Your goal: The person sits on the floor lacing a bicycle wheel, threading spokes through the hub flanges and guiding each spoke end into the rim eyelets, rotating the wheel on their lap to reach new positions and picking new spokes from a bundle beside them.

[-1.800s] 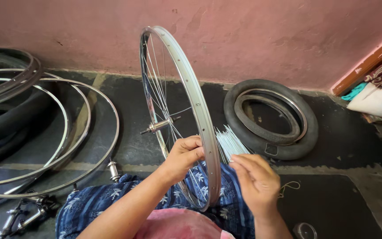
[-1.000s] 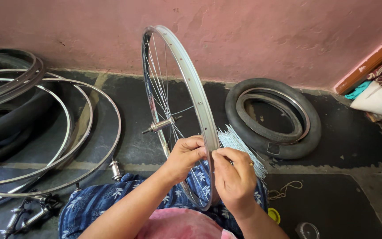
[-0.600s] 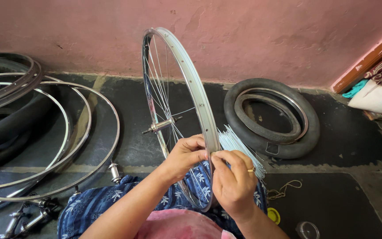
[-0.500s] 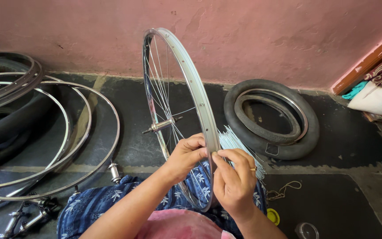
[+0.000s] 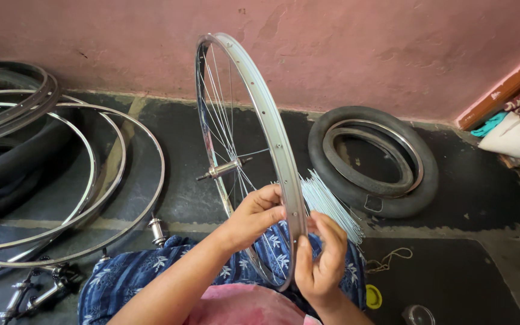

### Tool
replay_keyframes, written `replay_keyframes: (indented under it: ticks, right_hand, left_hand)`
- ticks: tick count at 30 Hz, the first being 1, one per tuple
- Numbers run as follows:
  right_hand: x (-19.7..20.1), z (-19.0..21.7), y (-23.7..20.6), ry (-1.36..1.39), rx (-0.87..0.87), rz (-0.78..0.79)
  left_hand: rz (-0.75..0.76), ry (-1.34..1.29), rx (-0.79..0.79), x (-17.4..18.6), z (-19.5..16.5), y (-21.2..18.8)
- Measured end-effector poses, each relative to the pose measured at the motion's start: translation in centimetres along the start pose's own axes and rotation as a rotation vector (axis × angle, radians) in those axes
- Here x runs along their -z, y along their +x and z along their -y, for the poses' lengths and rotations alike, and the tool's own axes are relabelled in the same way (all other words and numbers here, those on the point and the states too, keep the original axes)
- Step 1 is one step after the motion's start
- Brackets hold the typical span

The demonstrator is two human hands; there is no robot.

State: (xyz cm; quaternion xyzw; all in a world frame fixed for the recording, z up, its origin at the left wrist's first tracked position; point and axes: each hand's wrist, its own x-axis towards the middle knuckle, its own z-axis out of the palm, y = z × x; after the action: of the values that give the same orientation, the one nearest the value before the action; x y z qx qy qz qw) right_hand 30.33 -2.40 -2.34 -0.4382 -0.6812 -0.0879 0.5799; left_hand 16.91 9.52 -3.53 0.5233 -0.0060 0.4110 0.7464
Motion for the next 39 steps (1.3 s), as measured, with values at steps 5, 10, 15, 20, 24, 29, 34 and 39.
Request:
replay_keyframes:
  ticks: [5,10,15,20,24,29,34,39]
  right_hand:
    - [4.1,-1.9,-4.8,0.2,-0.11,0.032]
    - [10.4,-1.4,-9.8,0.223,-0.333,0.091]
    - [14.3,2.1,-13.1,0.303,-0.154,0.033]
    - [18.9,6.7,-14.9,0.246,-0.139,0.043]
    - [21.2,9.4,-16.0,0.249,-0.137,0.044]
    - [22.4,13.0,-16.2,0.246,-0.112,0.065]
    - [22.3,15.1,-15.5,0.246,-0.061,0.073]
    - [21.5,16.8,-16.0,0.249,-0.102,0.075]
  left_hand:
    - [0.0,-0.043,-0.027,-3.7,1.7,0.4]
    - [-0.004,0.079,-0.116,-10.2,3.5,-0.6]
    - [0.046,0.638,-0.327,-15.8,1.7,-3.6]
    - [0.108,0.432,-0.254,-21.1,0.0,-6.5]
    - [0.044,0.33,-0.202,-24.6,0.1,-9.1]
    - [0.064,0.608,-0.336,-26.7,-0.9,-11.4]
    - [0.097,0.639,-0.335,-27.3,-2.5,-12.4]
    - [0.071,0.117,-0.088,-27.1,-3.2,-14.3]
